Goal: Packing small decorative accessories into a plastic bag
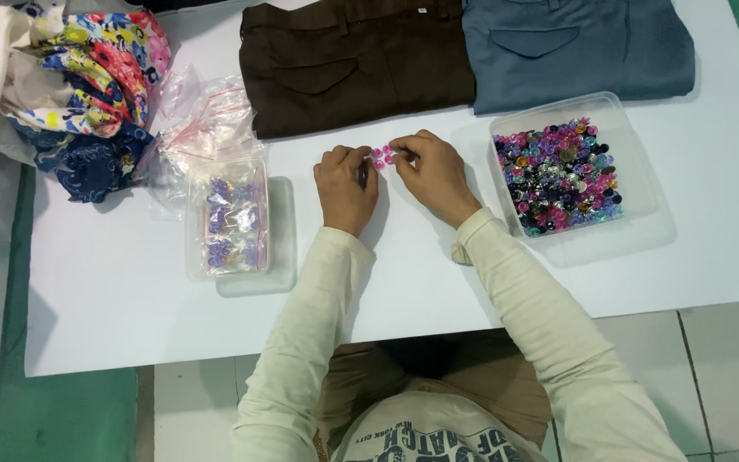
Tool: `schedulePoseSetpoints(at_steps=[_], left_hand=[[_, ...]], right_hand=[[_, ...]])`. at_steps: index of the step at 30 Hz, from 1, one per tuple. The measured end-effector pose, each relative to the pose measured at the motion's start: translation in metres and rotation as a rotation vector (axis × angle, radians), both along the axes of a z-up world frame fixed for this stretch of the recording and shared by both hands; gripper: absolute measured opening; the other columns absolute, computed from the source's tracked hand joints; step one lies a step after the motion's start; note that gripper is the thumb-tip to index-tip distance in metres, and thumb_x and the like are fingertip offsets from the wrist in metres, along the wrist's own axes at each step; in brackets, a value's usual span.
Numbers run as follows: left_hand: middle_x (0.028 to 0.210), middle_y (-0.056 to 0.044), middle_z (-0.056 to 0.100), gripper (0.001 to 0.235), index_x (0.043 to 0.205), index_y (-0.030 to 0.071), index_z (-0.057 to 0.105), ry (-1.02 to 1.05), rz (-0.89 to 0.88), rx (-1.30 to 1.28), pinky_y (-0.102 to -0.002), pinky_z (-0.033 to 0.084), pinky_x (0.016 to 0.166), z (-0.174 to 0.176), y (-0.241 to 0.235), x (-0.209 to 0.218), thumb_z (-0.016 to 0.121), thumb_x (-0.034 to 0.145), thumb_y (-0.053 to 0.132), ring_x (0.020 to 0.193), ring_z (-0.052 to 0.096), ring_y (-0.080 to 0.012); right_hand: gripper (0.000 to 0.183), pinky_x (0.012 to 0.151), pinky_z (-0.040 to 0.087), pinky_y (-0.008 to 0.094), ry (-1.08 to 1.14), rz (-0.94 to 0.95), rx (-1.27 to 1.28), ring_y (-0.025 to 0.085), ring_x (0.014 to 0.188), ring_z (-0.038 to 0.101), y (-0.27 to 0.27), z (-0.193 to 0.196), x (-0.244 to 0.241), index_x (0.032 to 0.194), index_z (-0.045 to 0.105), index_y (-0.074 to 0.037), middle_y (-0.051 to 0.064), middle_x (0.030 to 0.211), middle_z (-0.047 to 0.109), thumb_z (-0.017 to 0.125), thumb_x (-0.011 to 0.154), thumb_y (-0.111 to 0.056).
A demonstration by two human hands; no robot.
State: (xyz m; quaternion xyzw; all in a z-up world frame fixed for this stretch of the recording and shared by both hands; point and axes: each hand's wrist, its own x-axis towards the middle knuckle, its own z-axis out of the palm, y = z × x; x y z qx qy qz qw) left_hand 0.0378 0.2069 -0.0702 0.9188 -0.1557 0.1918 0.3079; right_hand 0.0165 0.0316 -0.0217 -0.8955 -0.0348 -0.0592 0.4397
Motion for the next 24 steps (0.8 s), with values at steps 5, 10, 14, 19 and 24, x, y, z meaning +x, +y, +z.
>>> schedulePoseSetpoints(at_steps=[5,10,14,19,24], left_hand=[[0.089,0.000,0.064,0.015,0.104,0.014,0.077,0.008,0.003,0.008,-0.035,0.043,0.082,0.001,-0.001,0.000,0.073,0.090,0.017,0.089,0.063,-0.0205],[0.089,0.001,0.064,0.014,0.103,0.015,0.077,-0.025,-0.002,0.025,-0.034,0.044,0.082,-0.005,-0.002,0.001,0.073,0.090,0.019,0.088,0.062,-0.0188],[0.096,-0.005,0.064,0.023,0.109,0.010,0.073,-0.080,-0.001,-0.016,-0.038,0.046,0.083,-0.011,0.004,0.001,0.071,0.087,0.014,0.093,0.062,-0.0260],[0.110,-0.013,0.061,0.035,0.117,0.006,0.069,-0.163,-0.084,-0.113,-0.043,0.048,0.091,-0.019,0.009,-0.014,0.072,0.083,0.010,0.102,0.060,-0.0363],[0.116,-0.016,0.062,0.028,0.116,0.003,0.071,0.045,-0.166,-0.269,-0.048,0.049,0.100,0.026,-0.014,-0.046,0.070,0.088,0.005,0.112,0.063,-0.0416]], right_hand=[[0.019,0.065,0.052,0.034,-0.020,0.013,-0.005,0.023,0.080,0.070,0.000,-0.002,-0.001,0.111,0.076,-0.006,0.008,0.089,0.067,0.070,0.093,-0.008],[0.021,0.065,0.053,0.036,-0.048,0.017,-0.015,0.025,0.081,0.071,0.003,0.001,-0.008,0.114,0.075,-0.006,0.009,0.088,0.067,0.069,0.094,-0.008],[0.028,0.069,0.055,0.042,-0.091,0.006,-0.013,0.034,0.085,0.071,0.001,-0.004,-0.016,0.120,0.070,0.000,0.015,0.091,0.066,0.070,0.092,-0.005],[0.041,0.067,0.056,0.047,-0.062,-0.001,-0.045,0.037,0.081,0.071,-0.009,-0.017,-0.046,0.126,0.067,-0.001,0.017,0.093,0.065,0.075,0.087,-0.009],[0.039,0.069,0.056,0.051,0.164,0.191,-0.069,0.042,0.084,0.072,-0.022,0.047,-0.107,0.122,0.069,0.003,0.023,0.099,0.068,0.068,0.086,-0.013]])
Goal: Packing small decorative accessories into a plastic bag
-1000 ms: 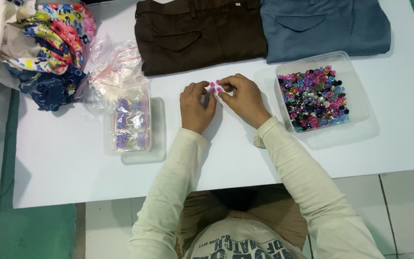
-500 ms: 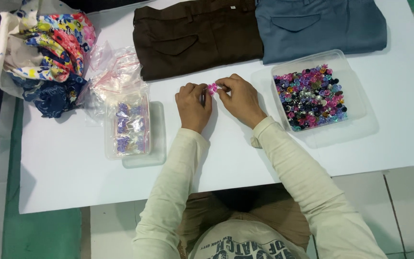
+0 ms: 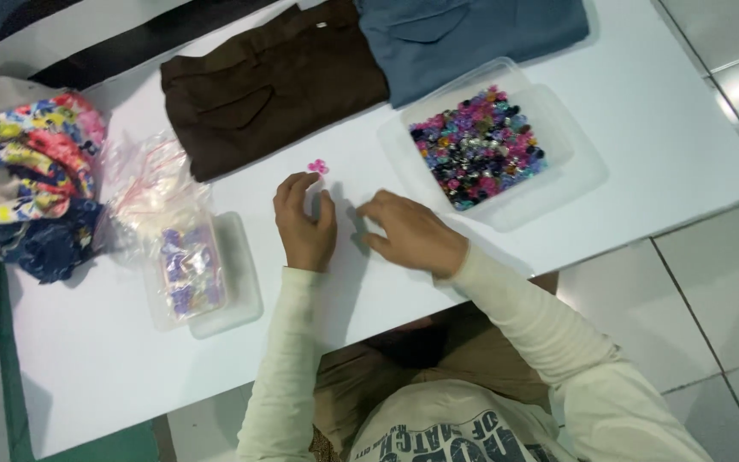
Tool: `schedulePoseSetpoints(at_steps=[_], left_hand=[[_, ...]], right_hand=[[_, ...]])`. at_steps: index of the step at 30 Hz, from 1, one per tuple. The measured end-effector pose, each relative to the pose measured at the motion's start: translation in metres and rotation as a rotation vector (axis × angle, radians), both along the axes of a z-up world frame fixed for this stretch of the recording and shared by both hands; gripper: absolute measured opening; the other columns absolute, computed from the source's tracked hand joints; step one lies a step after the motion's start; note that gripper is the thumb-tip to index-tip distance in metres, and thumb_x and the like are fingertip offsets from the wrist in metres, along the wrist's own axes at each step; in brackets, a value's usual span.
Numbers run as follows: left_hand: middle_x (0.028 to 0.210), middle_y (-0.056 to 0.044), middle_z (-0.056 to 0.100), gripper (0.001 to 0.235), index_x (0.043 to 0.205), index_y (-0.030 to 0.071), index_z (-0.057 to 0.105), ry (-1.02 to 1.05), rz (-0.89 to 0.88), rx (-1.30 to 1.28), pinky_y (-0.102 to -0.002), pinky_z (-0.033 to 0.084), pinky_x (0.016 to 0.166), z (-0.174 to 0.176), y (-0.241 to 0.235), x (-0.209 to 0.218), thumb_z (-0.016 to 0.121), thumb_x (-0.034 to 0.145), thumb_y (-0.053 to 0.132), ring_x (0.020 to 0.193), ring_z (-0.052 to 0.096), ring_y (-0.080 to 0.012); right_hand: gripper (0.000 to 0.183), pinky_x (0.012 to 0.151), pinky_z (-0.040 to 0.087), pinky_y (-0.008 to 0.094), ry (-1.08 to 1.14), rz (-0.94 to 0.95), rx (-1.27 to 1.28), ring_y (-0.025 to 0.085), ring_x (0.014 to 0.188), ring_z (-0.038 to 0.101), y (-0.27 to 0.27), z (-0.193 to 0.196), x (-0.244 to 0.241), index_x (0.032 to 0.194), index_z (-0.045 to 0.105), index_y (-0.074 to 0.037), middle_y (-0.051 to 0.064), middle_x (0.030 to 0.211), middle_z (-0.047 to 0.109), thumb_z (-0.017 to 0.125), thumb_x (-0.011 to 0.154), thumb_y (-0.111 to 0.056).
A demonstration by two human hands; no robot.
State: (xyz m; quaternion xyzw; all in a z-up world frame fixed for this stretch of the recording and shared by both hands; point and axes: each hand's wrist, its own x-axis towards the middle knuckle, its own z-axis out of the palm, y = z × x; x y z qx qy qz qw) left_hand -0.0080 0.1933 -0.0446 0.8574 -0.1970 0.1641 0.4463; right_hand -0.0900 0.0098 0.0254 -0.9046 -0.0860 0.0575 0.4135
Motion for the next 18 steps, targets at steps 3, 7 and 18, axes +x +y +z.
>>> schedulePoseSetpoints(at_steps=[3,7,18], left_hand=[[0.117,-0.015,0.063,0.029,0.117,0.006,0.070,-0.153,-0.152,-0.050,-0.047,0.048,0.102,0.028,-0.032,-0.016,0.069,0.089,-0.001,0.117,0.061,-0.0397],[0.113,-0.014,0.064,0.024,0.112,0.005,0.071,-0.222,-0.331,-0.059,-0.045,0.051,0.100,0.064,-0.091,-0.034,0.068,0.090,-0.002,0.113,0.064,-0.0382],[0.109,-0.008,0.074,0.018,0.091,0.013,0.080,-0.263,-0.794,0.443,-0.043,0.057,0.091,0.004,-0.252,-0.005,0.069,0.082,0.002,0.108,0.069,-0.0330]], right_hand=[[0.035,0.069,0.058,0.052,-0.133,-0.051,0.022,0.042,0.085,0.073,-0.031,0.038,-0.033,0.120,0.074,-0.004,0.021,0.101,0.072,0.067,0.086,-0.009],[0.027,0.077,0.056,0.057,-0.095,-0.270,-0.201,0.052,0.091,0.070,-0.106,0.065,-0.041,0.112,0.077,0.001,0.028,0.102,0.073,0.064,0.089,-0.002],[0.039,0.072,0.061,0.047,0.075,-0.476,-0.241,0.041,0.095,0.074,-0.167,0.062,-0.064,0.132,0.067,0.004,0.029,0.109,0.072,0.046,0.099,0.004]])
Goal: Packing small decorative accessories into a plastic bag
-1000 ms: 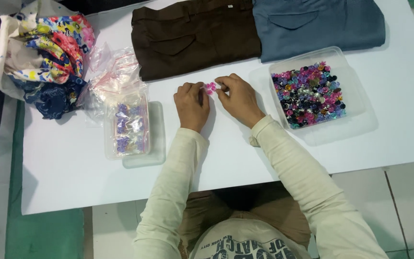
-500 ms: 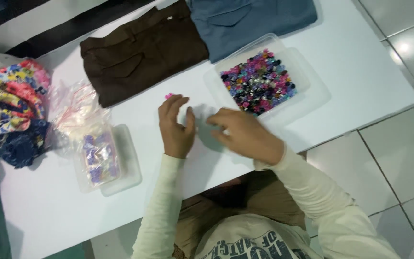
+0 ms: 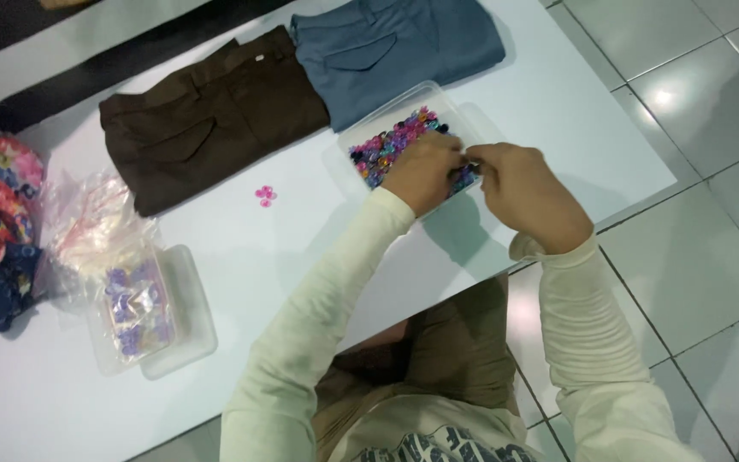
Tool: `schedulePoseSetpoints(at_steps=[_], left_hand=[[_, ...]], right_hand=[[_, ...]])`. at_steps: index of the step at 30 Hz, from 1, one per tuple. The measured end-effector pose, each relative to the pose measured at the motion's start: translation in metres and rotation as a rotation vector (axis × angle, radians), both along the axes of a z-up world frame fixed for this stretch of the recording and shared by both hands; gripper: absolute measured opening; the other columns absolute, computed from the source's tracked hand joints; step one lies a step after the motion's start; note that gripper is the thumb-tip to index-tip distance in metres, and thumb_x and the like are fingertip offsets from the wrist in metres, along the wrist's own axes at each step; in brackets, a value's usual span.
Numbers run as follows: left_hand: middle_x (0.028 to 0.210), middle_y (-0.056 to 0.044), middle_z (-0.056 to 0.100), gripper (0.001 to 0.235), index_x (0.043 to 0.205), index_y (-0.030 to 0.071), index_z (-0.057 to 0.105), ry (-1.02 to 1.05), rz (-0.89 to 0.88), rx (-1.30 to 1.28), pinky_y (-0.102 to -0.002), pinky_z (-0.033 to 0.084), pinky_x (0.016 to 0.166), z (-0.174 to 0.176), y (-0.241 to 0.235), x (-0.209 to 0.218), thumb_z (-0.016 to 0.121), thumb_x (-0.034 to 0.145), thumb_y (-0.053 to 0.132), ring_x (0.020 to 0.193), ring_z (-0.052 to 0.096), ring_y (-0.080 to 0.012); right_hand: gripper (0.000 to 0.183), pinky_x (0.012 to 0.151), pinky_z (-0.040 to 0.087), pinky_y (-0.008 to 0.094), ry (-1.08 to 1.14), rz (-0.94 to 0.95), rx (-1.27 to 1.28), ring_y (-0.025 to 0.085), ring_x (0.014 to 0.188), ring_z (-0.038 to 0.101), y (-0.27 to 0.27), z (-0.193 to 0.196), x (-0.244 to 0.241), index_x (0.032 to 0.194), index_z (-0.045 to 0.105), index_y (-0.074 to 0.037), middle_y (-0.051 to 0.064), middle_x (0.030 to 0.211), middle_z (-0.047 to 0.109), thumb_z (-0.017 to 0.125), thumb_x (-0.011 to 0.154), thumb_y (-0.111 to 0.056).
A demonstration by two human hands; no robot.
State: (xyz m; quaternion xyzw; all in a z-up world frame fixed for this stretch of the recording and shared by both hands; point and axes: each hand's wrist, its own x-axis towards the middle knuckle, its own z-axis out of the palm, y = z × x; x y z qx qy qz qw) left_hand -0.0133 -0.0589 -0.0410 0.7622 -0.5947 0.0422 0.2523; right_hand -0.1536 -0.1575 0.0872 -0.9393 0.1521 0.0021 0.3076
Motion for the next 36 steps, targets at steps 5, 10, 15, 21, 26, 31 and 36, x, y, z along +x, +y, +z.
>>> schedulePoseSetpoints(at_steps=[5,10,15,21,26,31,36], left_hand=[[0.078,-0.006,0.069,0.019,0.076,0.017,0.078,-0.147,0.130,0.042,-0.040,0.059,0.066,-0.011,0.018,0.021,0.065,0.081,0.005,0.077,0.069,-0.0300],[0.068,-0.005,0.063,0.020,0.066,0.016,0.074,-0.311,0.219,0.053,-0.037,0.052,0.052,0.002,0.045,0.028,0.067,0.080,0.003,0.063,0.066,-0.0258],[0.098,-0.012,0.066,0.007,0.084,0.012,0.081,-0.203,0.290,0.197,-0.042,0.056,0.081,0.029,0.057,0.016,0.080,0.078,0.009,0.098,0.064,-0.0309],[0.122,-0.020,0.069,0.020,0.099,0.001,0.079,-0.132,0.322,0.328,-0.047,0.059,0.091,0.006,0.056,0.025,0.081,0.080,0.008,0.114,0.066,-0.0365],[0.087,-0.015,0.068,0.005,0.088,0.000,0.073,-0.122,0.362,0.310,-0.042,0.063,0.069,0.008,0.054,0.032,0.068,0.084,0.000,0.085,0.072,-0.0313],[0.069,-0.010,0.066,0.006,0.077,0.006,0.069,-0.201,0.381,0.323,-0.035,0.062,0.057,0.004,0.054,0.048,0.069,0.081,0.001,0.069,0.072,-0.0270],[0.067,-0.012,0.068,0.008,0.084,0.006,0.071,-0.007,0.371,0.232,-0.037,0.060,0.053,0.016,0.057,0.050,0.066,0.086,0.000,0.065,0.073,-0.0285]], right_hand=[[0.037,0.068,0.062,0.048,0.032,0.035,-0.037,0.041,0.091,0.074,-0.006,-0.004,0.009,0.132,0.067,0.006,0.029,0.106,0.073,0.053,0.097,0.002],[0.036,0.066,0.062,0.050,0.033,0.098,-0.120,0.041,0.090,0.075,-0.002,-0.007,0.031,0.130,0.068,0.005,0.027,0.105,0.073,0.062,0.094,0.000],[0.042,0.071,0.060,0.060,-0.015,0.194,-0.170,0.051,0.102,0.068,0.015,-0.002,0.052,0.127,0.071,0.001,0.030,0.117,0.069,0.059,0.087,0.007],[0.048,0.083,0.057,0.060,-0.002,0.248,-0.243,0.045,0.118,0.060,0.010,-0.066,0.089,0.138,0.065,-0.007,0.017,0.141,0.061,0.053,0.093,0.002],[0.040,0.075,0.059,0.055,0.064,0.271,-0.245,0.041,0.104,0.065,0.010,-0.049,0.082,0.127,0.069,0.000,0.021,0.124,0.069,0.054,0.091,0.005],[0.032,0.065,0.060,0.047,0.068,0.238,-0.219,0.037,0.087,0.072,0.001,-0.037,0.083,0.115,0.074,0.000,0.020,0.099,0.075,0.067,0.084,0.006],[0.027,0.065,0.057,0.046,-0.079,0.291,-0.196,0.037,0.086,0.069,-0.001,-0.047,0.087,0.108,0.074,0.001,0.017,0.093,0.067,0.071,0.083,-0.007]])
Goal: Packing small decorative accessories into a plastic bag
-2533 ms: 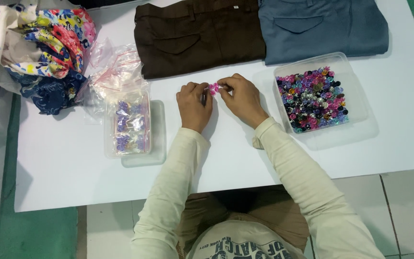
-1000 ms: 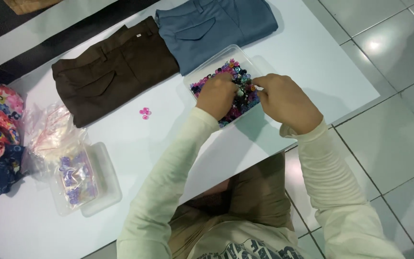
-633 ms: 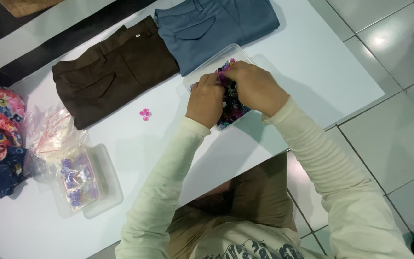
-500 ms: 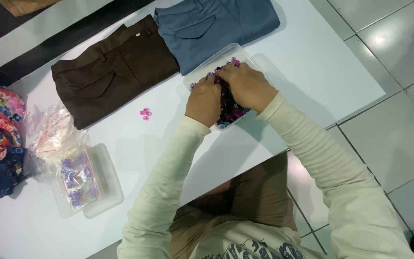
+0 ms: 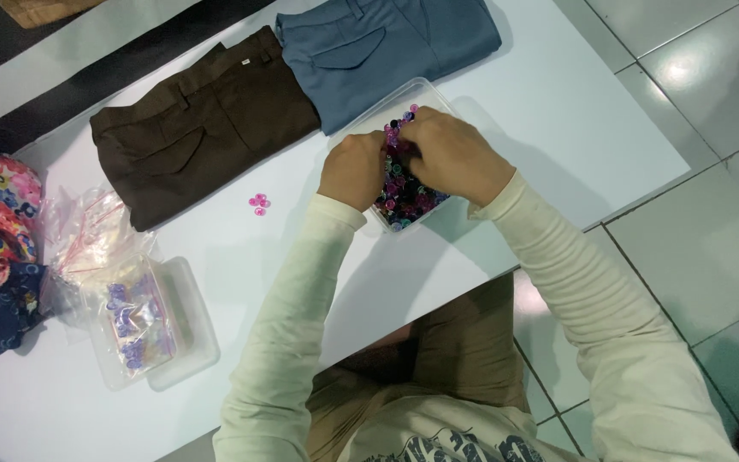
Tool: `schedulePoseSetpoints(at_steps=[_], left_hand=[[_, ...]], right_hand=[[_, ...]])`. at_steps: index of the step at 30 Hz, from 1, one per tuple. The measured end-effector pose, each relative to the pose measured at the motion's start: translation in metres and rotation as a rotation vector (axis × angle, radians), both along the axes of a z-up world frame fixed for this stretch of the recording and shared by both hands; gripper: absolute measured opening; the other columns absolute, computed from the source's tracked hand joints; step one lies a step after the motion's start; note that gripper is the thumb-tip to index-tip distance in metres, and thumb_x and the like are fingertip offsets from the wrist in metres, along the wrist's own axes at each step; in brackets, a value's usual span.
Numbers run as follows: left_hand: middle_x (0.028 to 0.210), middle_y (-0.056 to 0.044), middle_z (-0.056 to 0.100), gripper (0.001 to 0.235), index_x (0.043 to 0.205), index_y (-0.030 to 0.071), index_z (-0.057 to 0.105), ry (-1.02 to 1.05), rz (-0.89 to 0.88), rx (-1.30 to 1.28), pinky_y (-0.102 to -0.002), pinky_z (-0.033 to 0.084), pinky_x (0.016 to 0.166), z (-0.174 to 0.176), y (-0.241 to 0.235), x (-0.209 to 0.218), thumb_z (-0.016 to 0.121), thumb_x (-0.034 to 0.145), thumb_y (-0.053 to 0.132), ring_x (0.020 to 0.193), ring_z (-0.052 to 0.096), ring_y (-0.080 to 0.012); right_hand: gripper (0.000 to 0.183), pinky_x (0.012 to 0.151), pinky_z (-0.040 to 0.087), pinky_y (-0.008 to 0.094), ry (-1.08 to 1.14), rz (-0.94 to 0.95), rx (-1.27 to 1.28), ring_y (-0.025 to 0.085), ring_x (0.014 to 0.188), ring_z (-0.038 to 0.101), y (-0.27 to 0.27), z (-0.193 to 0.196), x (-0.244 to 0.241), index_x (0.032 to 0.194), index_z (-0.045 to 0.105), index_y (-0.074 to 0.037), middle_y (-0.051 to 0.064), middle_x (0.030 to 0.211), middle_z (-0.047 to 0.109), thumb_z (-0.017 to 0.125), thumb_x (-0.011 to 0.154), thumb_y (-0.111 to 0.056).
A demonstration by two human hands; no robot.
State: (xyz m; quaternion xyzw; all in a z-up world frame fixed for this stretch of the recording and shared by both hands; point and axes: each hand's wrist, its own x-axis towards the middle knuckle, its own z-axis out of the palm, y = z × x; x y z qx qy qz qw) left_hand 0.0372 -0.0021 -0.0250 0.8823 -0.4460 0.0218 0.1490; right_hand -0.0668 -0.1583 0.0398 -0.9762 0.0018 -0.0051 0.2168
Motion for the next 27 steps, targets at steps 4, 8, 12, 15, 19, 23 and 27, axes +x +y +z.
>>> schedulePoseSetpoints(at_steps=[4,8,12,15,19,23,27], left_hand=[[0.076,-0.011,0.071,0.018,0.089,0.010,0.078,-0.192,-0.038,0.036,-0.034,0.063,0.062,0.025,0.009,-0.005,0.072,0.081,-0.005,0.071,0.073,-0.0260],[0.075,-0.007,0.068,0.016,0.088,0.012,0.079,-0.276,-0.026,-0.010,-0.038,0.053,0.076,0.039,0.019,-0.015,0.073,0.081,-0.001,0.077,0.068,-0.0259],[0.072,-0.006,0.072,0.024,0.102,0.012,0.080,-0.317,0.037,0.072,-0.042,0.046,0.096,0.040,0.025,-0.024,0.074,0.082,0.001,0.081,0.068,-0.0249],[0.069,-0.005,0.072,0.028,0.104,0.012,0.080,-0.330,0.039,0.098,-0.046,0.039,0.104,0.024,0.024,-0.023,0.076,0.079,0.001,0.083,0.069,-0.0242],[0.068,-0.006,0.072,0.024,0.096,0.013,0.081,-0.316,0.040,0.136,-0.048,0.039,0.104,0.026,0.023,-0.023,0.075,0.076,0.000,0.080,0.069,-0.0247],[0.071,-0.008,0.073,0.022,0.096,0.011,0.080,-0.273,0.021,0.107,-0.049,0.039,0.105,0.025,0.022,-0.019,0.075,0.078,0.000,0.080,0.070,-0.0256],[0.075,-0.010,0.074,0.022,0.105,0.008,0.078,-0.172,0.007,0.001,-0.047,0.040,0.104,0.012,0.019,-0.011,0.071,0.085,0.001,0.083,0.070,-0.0273]], right_hand=[[0.027,0.064,0.056,0.048,0.036,0.076,0.098,0.040,0.082,0.069,0.028,0.035,-0.014,0.100,0.073,0.005,0.018,0.090,0.065,0.074,0.077,-0.009],[0.016,0.058,0.055,0.041,-0.009,0.092,0.022,0.031,0.076,0.067,0.043,0.034,-0.013,0.088,0.072,0.007,0.017,0.088,0.065,0.073,0.075,-0.002],[0.003,0.056,0.052,0.040,-0.119,0.080,0.065,0.033,0.071,0.066,0.041,0.020,-0.004,0.085,0.065,0.001,0.013,0.077,0.060,0.065,0.082,0.002],[0.004,0.059,0.053,0.038,-0.185,0.103,0.153,0.033,0.072,0.067,0.027,0.001,0.010,0.086,0.064,0.000,0.014,0.077,0.061,0.067,0.087,0.001],[0.012,0.057,0.053,0.036,-0.185,0.080,0.138,0.032,0.069,0.066,0.014,-0.018,0.015,0.083,0.062,-0.004,0.011,0.073,0.060,0.066,0.090,0.005],[0.005,0.060,0.055,0.042,-0.175,0.031,0.172,0.036,0.074,0.067,0.003,-0.017,0.018,0.091,0.066,-0.001,0.017,0.079,0.063,0.066,0.091,0.004],[0.040,0.069,0.059,0.044,-0.167,-0.026,0.304,0.040,0.088,0.071,-0.003,-0.012,0.009,0.123,0.072,-0.001,0.022,0.095,0.070,0.066,0.085,0.010]])
